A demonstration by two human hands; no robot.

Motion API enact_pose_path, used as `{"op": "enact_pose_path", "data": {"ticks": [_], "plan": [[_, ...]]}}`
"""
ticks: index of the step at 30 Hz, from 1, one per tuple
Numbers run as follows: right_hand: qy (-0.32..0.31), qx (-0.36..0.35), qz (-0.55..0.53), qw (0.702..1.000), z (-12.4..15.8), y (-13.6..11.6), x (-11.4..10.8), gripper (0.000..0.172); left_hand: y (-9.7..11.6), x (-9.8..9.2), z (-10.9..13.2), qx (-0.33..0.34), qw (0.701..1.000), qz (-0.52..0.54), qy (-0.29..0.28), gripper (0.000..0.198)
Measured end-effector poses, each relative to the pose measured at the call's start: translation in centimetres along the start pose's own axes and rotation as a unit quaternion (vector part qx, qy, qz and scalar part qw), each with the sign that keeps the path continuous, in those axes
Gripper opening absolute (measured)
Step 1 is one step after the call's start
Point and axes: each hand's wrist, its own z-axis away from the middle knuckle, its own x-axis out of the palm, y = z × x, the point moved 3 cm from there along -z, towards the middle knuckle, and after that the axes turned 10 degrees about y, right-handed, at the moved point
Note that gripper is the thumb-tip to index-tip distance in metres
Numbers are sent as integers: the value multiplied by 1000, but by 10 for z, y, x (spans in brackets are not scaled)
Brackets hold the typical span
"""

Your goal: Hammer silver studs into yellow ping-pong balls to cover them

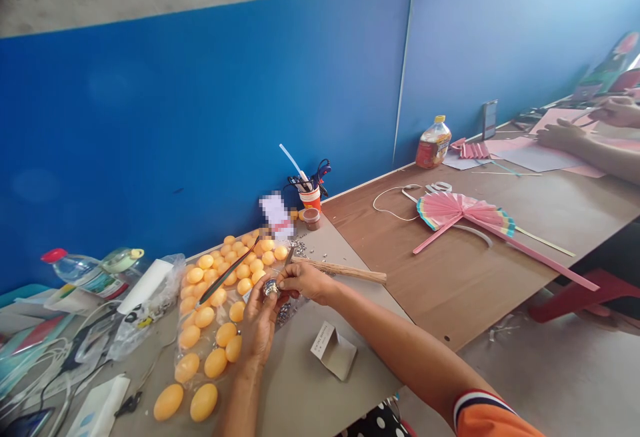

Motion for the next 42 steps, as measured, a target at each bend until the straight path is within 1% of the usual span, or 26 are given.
{"op": "enact_pose_path", "data": {"ticks": [4,11,16,24,29,32,37,42], "plan": [[2,1,9,1000,-1,1,-1,23,-5,-4,-2,13,999,-39,1,52],[19,22,20,999,-2,3,-2,24,7,-2,2,42,994,-97,-15,52],[8,22,26,999,1,-1,-2,20,10,0,4,60,990,-124,-27,54],[33,21,51,998,3,-3,2,9,11,0,4,84,979,-183,-25,59],[57,40,59,996,3,-2,3,6,8,0,4,106,971,-211,-28,52],[72,43,61,995,3,1,3,8,9,0,4,112,971,-208,-27,48],[70,43,40,996,1,8,5,12,9,1,6,113,973,-201,-5,46],[78,37,31,996,-2,15,5,22,6,0,7,111,977,-181,-9,48]]}}
